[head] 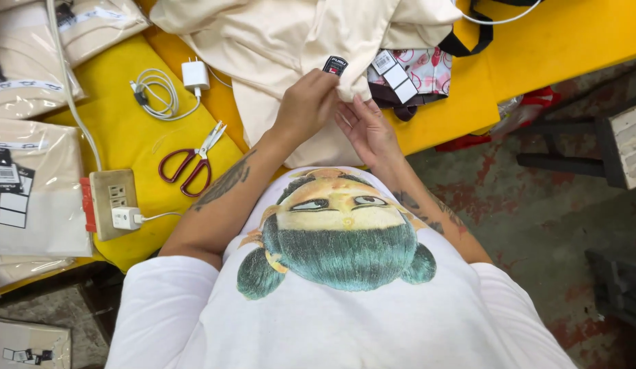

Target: The person is performing a quality control check on a beige garment, inspecting the seams and using scissors to trim away loose threads.

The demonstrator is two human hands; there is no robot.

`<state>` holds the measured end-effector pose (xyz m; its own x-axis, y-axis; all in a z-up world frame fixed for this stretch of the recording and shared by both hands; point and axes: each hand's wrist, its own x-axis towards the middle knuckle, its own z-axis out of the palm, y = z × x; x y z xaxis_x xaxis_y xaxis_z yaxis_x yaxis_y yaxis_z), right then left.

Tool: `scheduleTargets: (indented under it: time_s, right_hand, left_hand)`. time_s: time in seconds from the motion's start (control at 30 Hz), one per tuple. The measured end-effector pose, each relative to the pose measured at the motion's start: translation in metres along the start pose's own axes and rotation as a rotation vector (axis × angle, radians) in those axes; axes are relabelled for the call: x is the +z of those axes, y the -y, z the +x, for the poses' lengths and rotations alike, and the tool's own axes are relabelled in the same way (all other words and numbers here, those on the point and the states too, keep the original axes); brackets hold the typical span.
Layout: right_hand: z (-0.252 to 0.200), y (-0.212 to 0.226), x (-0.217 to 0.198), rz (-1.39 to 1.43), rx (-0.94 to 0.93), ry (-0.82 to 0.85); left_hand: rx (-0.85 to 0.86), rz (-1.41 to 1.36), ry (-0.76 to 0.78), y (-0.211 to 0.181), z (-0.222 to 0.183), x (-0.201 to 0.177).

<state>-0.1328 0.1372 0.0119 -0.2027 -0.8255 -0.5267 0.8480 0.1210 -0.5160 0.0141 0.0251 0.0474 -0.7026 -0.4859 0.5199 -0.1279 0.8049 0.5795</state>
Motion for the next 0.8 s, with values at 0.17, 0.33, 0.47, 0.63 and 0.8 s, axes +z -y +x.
scheduleTargets:
  time_s: [0.17,0.33,0.47,0.63,0.8]
  right_hand:
    - [0.0,0.006,0.045,0.318,0.117,0.219]
    - [0.013,0.008,0.07,0.37,0.278,0.164]
    - [0.046,0.012,0.059,0.37,0.079,0.128]
    - [0.039,0.043,0.061,0.386,-0.107,0.176]
    - [0.044,0.06,0.04,0.418,-0.157,0.212]
  left_hand:
    - [-0.374,-0.337,-0.243,-0.015,-0.02,-0.033]
    - [-0.423,-0.345,-0.33,-0.03,-0.029,-0.054]
    - [-0.531,-0.47,-0.424,-0.029,-0.034,-0.068]
    - [-0.535,-0.569,-0.518,-0.025,-0.042,-0.083]
    - [-0.554,-0.59,-0.557,-0.019,-0.046,-0.091]
